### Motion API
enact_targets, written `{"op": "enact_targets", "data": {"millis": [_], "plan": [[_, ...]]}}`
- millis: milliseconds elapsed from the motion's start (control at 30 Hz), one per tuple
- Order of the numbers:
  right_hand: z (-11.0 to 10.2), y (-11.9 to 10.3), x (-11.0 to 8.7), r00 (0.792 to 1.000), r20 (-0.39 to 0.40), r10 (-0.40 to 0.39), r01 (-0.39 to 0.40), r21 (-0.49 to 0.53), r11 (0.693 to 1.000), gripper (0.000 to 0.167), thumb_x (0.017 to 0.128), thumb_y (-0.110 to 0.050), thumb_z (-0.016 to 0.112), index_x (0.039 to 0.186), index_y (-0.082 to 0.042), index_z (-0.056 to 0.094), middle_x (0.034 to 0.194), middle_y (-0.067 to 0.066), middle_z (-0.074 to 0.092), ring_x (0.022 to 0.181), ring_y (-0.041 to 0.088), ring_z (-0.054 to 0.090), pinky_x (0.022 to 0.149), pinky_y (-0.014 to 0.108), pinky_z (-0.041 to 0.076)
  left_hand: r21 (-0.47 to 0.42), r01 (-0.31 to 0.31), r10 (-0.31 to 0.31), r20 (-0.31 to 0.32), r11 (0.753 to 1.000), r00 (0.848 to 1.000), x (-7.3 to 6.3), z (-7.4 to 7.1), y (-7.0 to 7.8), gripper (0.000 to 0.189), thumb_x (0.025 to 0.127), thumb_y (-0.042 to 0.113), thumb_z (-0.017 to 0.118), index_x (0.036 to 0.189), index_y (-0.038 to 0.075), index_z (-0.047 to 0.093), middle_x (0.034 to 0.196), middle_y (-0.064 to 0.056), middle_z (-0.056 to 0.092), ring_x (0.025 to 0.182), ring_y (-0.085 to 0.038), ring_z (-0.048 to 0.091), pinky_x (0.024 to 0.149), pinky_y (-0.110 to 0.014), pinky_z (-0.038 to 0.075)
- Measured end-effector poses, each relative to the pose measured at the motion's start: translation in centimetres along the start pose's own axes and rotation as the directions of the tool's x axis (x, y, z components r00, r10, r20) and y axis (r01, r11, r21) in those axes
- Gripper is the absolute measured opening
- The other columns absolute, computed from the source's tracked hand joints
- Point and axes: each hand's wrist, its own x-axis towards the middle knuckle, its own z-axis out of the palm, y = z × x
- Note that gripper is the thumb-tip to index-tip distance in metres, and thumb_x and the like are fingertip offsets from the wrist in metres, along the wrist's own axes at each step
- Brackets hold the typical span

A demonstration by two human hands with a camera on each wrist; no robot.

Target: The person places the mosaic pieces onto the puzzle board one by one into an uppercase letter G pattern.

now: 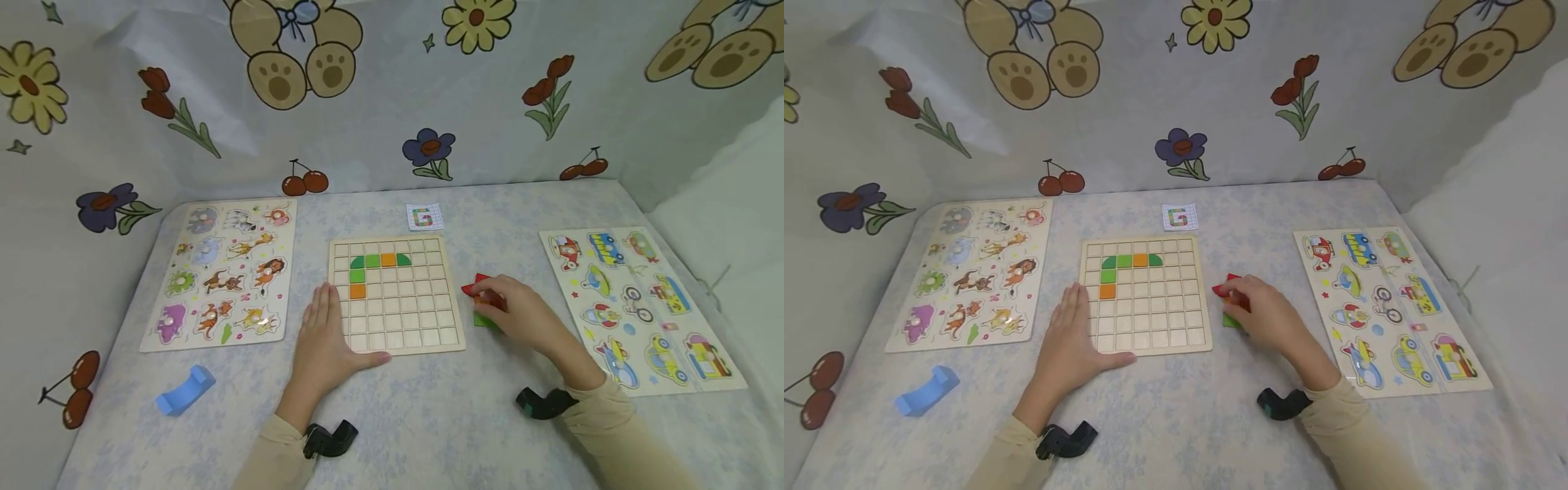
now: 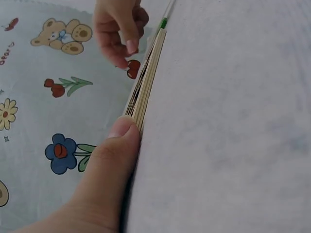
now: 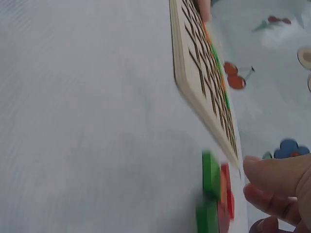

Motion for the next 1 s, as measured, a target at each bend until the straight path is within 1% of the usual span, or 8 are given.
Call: {"op": "enact_targets", "data": {"millis": [200,367,533,633,700,767,867,1000], "plan": [[-2.0,2.8,-2.5,0.991,0.033,0.126,-0.124,-0.069,0.99,0.036,0.092,-0.018,0.07,0.127,-0.013,0.064,0.104,0.005,0.063,0.077,0.018,0.05,0.063,0.027,0.043,0.003,0.001,-0.001,-0.01,1.0,1.0,0.2,0.2,0.1,0.155,0.051,0.093,0.066,0.159,0.003,0.0,0.168,-0.014,-0.002,0.156,-0.027,-0.003,0.127,-0.048,0.009],[-2.5,3.8,-3.5,0.987,0.046,0.152,-0.146,-0.101,0.984,0.04,0.093,-0.019,0.068,0.132,-0.009,0.062,0.104,0.006,0.062,0.076,0.017,0.049,0.063,0.027,0.04,0.008,-0.004,0.004,-0.02,1.0,1.0,0.1,0.1,0.1,0.155,0.051,0.092,0.067,0.159,0.002,0.002,0.168,-0.015,0.0,0.156,-0.029,-0.001,0.126,-0.049,0.01],[-2.6,4.1,-3.8,0.984,0.046,0.173,-0.166,-0.118,0.979,0.031,0.094,-0.019,0.067,0.123,-0.009,0.066,0.101,0.004,0.062,0.079,0.017,0.051,0.066,0.029,0.041,0.008,-0.004,0.005,-0.028,1.0,1.0,-0.1,0.1,0.1,0.154,0.052,0.091,0.068,0.159,0.001,0.004,0.168,-0.015,0.001,0.156,-0.029,0.0,0.126,-0.049,0.011],[-2.5,4.3,-3.6,0.983,0.047,0.18,-0.175,-0.103,0.979,0.024,0.093,-0.02,0.068,0.114,-0.01,0.067,0.1,0.004,0.063,0.079,0.017,0.051,0.067,0.029,0.041,0.015,-0.004,0.004,-0.027,1.0,1.0,-0.1,0.1,0.0,0.153,0.052,0.092,0.067,0.159,0.001,0.004,0.168,-0.015,0.001,0.156,-0.029,0.0,0.126,-0.049,0.011],[-2.5,4.5,-3.5,0.982,0.043,0.184,-0.181,-0.078,0.98,0.02,0.092,-0.021,0.069,0.109,-0.012,0.066,0.097,0.004,0.063,0.075,0.017,0.051,0.064,0.028,0.042,0.021,-0.005,0.006,-0.027,1.0,1.0,-0.1,0.2,0.0,0.153,0.052,0.093,0.066,0.159,0.001,0.004,0.168,-0.015,0.001,0.156,-0.029,0.0,0.126,-0.049,0.011],[-2.5,4.7,-3.4,0.981,0.023,0.19,-0.189,-0.044,0.981,0.017,0.092,-0.023,0.07,0.104,-0.013,0.063,0.091,0.004,0.064,0.067,0.017,0.05,0.059,0.027,0.042,0.021,-0.007,0.008,-0.031,1.0,0.999,-0.1,0.2,-0.1,0.153,0.052,0.093,0.066,0.159,0.001,0.005,0.168,-0.015,0.002,0.156,-0.029,0.0,0.126,-0.049,0.012],[-2.4,4.8,-3.1,0.982,-0.042,0.186,-0.186,0.015,0.982,0.016,0.092,-0.024,0.071,0.1,-0.015,0.061,0.086,0.004,0.066,0.06,0.015,0.049,0.053,0.025,0.041,0.021,-0.011,0.011,-0.035,1.0,0.999,0.0,0.2,-0.1,0.153,0.052,0.092,0.066,0.159,0.001,0.005,0.168,-0.015,0.003,0.156,-0.03,0.001,0.126,-0.049,0.012],[-2.3,4.3,-2.3,0.98,-0.117,0.159,-0.15,0.081,0.985,0.017,0.092,-0.027,0.071,0.1,-0.015,0.062,0.092,0.005,0.067,0.061,0.013,0.05,0.052,0.023,0.042,0.02,-0.014,0.015,-0.035,1.0,0.999,0.0,0.2,-0.2,0.153,0.052,0.093,0.065,0.159,0.002,0.005,0.168,-0.015,0.003,0.156,-0.029,0.001,0.126,-0.049,0.012]]}}
